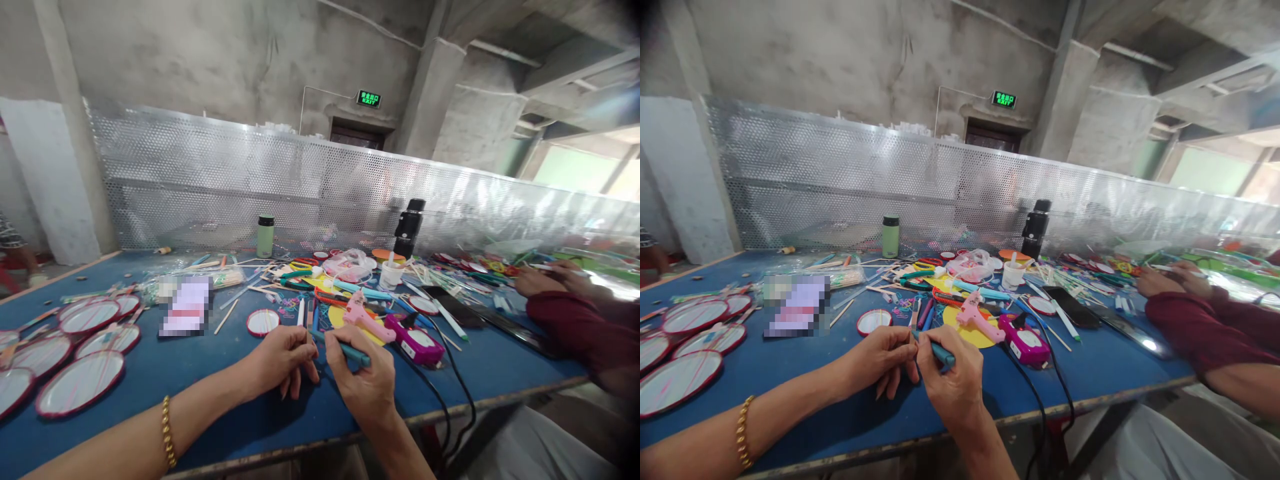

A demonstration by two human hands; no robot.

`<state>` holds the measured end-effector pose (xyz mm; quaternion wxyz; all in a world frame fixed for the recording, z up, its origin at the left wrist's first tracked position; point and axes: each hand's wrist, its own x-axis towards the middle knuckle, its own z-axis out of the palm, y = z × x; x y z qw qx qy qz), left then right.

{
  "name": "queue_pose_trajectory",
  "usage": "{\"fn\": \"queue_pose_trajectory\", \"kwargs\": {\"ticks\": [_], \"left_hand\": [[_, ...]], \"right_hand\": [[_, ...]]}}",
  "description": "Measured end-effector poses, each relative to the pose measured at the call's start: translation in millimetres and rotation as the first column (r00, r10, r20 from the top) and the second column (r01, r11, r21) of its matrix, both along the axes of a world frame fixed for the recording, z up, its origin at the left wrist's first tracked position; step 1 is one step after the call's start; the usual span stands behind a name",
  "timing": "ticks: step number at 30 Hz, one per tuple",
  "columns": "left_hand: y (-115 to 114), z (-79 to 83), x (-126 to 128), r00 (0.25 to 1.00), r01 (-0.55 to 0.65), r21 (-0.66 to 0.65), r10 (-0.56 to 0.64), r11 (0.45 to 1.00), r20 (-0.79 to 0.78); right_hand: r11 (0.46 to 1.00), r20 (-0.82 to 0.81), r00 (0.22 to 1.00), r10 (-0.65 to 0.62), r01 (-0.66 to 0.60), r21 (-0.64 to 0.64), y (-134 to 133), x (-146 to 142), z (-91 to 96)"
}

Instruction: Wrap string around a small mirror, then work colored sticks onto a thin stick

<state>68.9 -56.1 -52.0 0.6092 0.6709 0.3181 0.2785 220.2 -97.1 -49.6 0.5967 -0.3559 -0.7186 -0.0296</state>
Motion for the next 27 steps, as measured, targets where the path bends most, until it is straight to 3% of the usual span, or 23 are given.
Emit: {"fn": "queue_pose_trajectory", "kwargs": {"ticks": [27], "left_hand": [[0.4,-2.0,0.3,1.000,-0.002,-0.001,0.002,1.000,0.006]], "right_hand": [[1.000,-0.001,1.000,-0.010,0.010,-0.011,1.0,-0.1,-1.5]]}}
